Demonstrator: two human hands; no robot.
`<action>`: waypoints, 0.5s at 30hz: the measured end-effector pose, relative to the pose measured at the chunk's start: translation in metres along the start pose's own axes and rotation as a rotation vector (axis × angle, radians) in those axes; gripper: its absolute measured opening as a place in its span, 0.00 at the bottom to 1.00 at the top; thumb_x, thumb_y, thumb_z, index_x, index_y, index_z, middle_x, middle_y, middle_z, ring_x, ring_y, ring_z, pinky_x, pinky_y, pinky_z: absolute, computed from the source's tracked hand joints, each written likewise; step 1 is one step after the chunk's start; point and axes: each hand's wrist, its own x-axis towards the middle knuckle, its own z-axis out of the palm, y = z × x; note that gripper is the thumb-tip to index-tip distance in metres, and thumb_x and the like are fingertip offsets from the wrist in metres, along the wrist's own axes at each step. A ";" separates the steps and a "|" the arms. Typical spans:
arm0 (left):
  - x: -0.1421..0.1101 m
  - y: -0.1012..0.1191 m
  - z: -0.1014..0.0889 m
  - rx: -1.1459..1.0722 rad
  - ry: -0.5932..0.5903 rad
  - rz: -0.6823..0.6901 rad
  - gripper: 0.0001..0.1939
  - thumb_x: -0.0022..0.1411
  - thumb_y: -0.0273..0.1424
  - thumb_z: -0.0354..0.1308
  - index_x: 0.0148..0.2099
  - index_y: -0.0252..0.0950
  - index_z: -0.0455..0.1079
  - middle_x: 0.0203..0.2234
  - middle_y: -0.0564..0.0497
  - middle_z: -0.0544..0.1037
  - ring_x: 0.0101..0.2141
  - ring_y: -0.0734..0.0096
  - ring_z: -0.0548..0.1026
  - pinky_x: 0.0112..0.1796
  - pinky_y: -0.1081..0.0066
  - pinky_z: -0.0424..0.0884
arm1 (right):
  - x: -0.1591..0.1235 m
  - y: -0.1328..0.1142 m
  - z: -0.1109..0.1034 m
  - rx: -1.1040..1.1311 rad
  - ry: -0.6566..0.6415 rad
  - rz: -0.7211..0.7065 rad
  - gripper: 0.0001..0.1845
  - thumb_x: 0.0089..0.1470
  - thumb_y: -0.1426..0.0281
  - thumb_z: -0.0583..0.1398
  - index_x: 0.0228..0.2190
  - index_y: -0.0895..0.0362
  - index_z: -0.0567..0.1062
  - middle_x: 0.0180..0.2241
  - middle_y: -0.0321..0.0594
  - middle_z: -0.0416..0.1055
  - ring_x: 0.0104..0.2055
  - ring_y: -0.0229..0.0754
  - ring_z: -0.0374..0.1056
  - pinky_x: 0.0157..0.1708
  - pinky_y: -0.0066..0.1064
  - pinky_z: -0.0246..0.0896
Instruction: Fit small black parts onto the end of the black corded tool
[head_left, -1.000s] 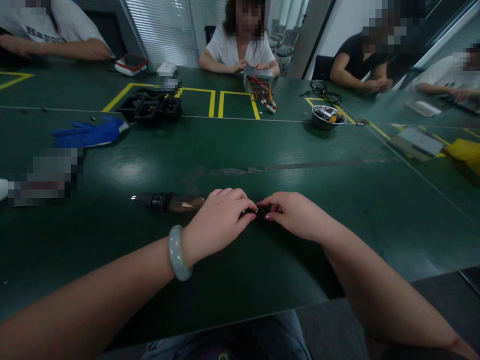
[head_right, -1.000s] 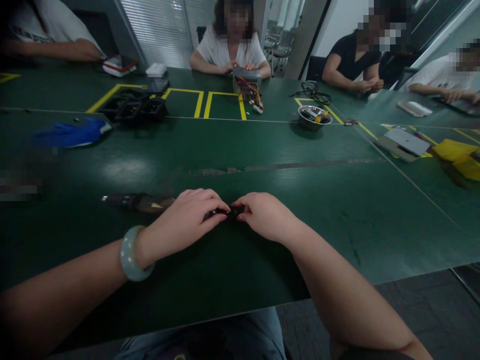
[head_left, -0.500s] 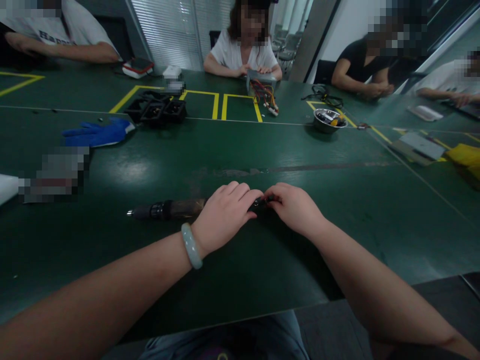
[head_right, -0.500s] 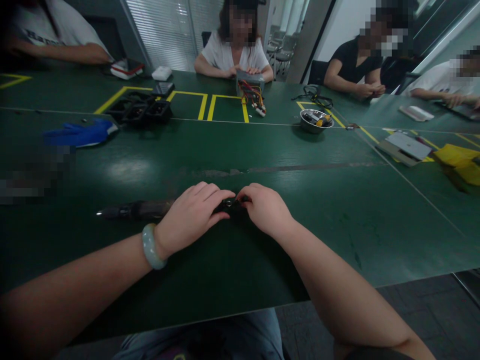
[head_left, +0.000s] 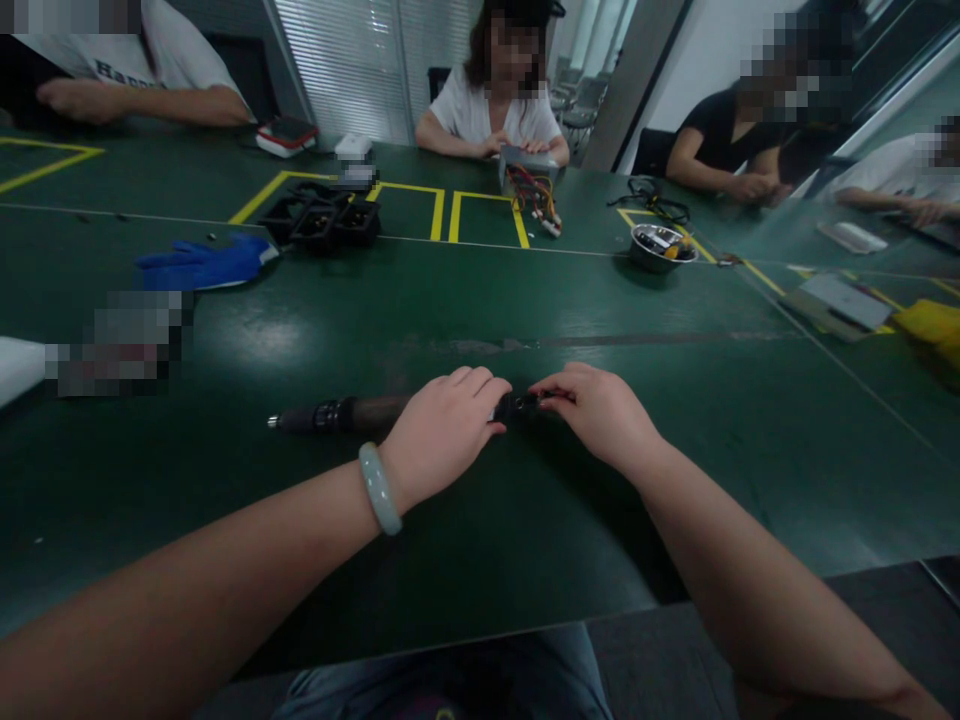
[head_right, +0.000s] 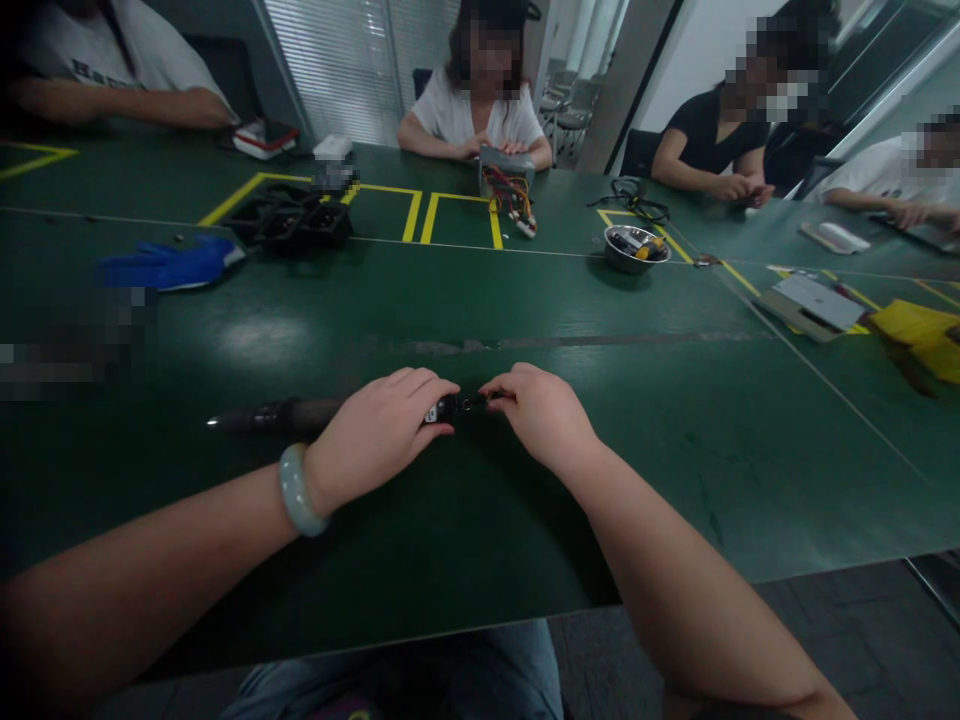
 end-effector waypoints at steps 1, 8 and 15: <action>0.002 -0.001 0.001 0.001 0.006 0.009 0.18 0.62 0.35 0.58 0.53 0.36 0.64 0.46 0.46 0.71 0.46 0.61 0.69 0.45 0.62 0.67 | 0.000 0.001 -0.002 -0.012 -0.004 0.005 0.13 0.55 0.72 0.61 0.42 0.48 0.78 0.36 0.35 0.71 0.35 0.37 0.66 0.37 0.29 0.59; 0.007 -0.003 0.002 -0.012 0.009 0.068 0.21 0.65 0.42 0.52 0.56 0.39 0.64 0.45 0.46 0.70 0.46 0.60 0.69 0.47 0.59 0.66 | -0.001 0.001 -0.007 -0.032 -0.061 0.008 0.15 0.55 0.71 0.61 0.44 0.47 0.78 0.34 0.35 0.71 0.35 0.38 0.66 0.36 0.29 0.59; 0.001 0.005 0.006 -0.041 0.052 0.040 0.15 0.65 0.31 0.53 0.54 0.41 0.67 0.44 0.48 0.70 0.45 0.64 0.70 0.50 0.58 0.65 | -0.005 0.001 -0.006 0.113 -0.043 0.071 0.18 0.54 0.72 0.62 0.47 0.49 0.75 0.33 0.33 0.73 0.31 0.35 0.67 0.31 0.27 0.59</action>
